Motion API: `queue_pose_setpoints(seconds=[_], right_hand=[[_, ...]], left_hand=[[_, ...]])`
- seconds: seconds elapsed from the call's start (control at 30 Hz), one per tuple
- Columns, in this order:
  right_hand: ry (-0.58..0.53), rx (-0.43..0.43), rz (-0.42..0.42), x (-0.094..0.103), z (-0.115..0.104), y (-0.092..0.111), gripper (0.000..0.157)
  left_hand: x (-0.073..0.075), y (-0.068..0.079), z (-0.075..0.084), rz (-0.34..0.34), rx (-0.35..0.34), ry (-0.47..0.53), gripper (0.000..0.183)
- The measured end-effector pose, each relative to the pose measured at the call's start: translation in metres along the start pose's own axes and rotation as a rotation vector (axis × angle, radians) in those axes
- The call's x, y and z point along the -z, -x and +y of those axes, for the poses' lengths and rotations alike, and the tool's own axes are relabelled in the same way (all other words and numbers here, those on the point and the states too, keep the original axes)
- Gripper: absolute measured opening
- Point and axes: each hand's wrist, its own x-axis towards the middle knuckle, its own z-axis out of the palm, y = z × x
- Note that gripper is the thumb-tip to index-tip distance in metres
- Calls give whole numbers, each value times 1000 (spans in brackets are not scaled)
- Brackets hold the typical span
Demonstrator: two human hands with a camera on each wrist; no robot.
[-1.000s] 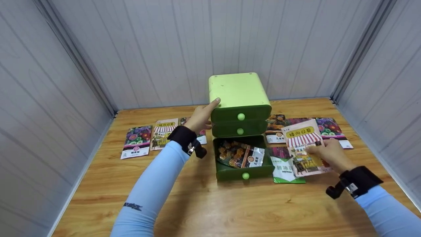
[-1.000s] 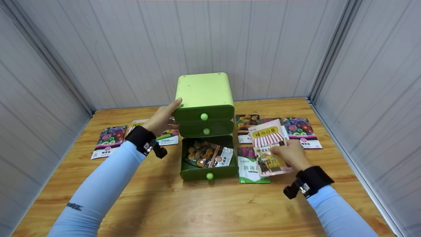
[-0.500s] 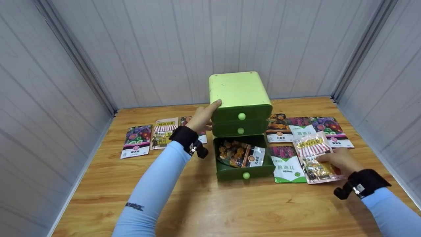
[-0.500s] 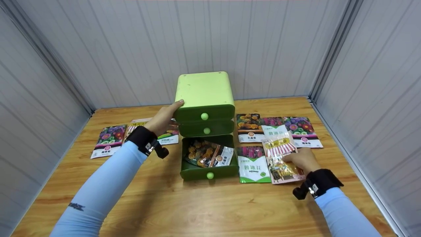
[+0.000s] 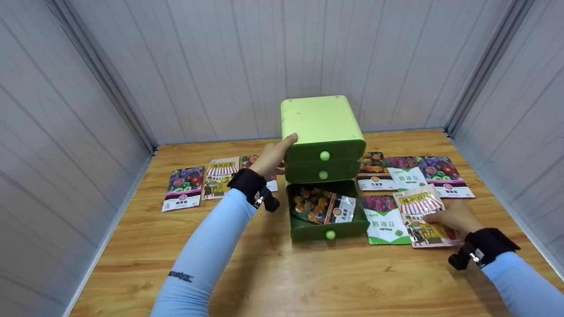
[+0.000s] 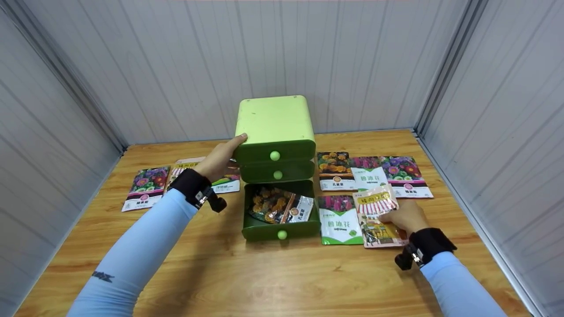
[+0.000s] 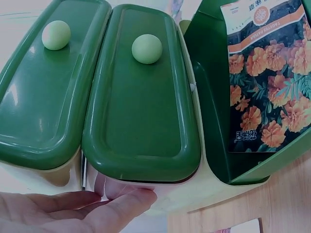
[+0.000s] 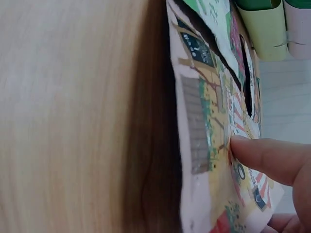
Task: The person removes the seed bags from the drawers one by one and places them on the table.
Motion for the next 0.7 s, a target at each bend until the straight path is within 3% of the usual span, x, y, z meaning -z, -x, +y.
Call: queue_pose_setpoints(seconds=[0.13, 0.33, 0.5, 0.7], right_hand=[[59, 46, -3, 0, 1, 2, 32], [266, 126, 28, -1, 0, 7, 49], [408, 199, 38, -3, -3, 13, 54], [519, 220, 47, -4, -8, 16, 55]], left_hand=[[0, -1, -1, 6, 2, 8, 53], [0, -1, -2, 23, -6, 17, 53], [-1, -3, -1, 27, -3, 32, 51], [-1, -1, -2, 21, -1, 21, 51]])
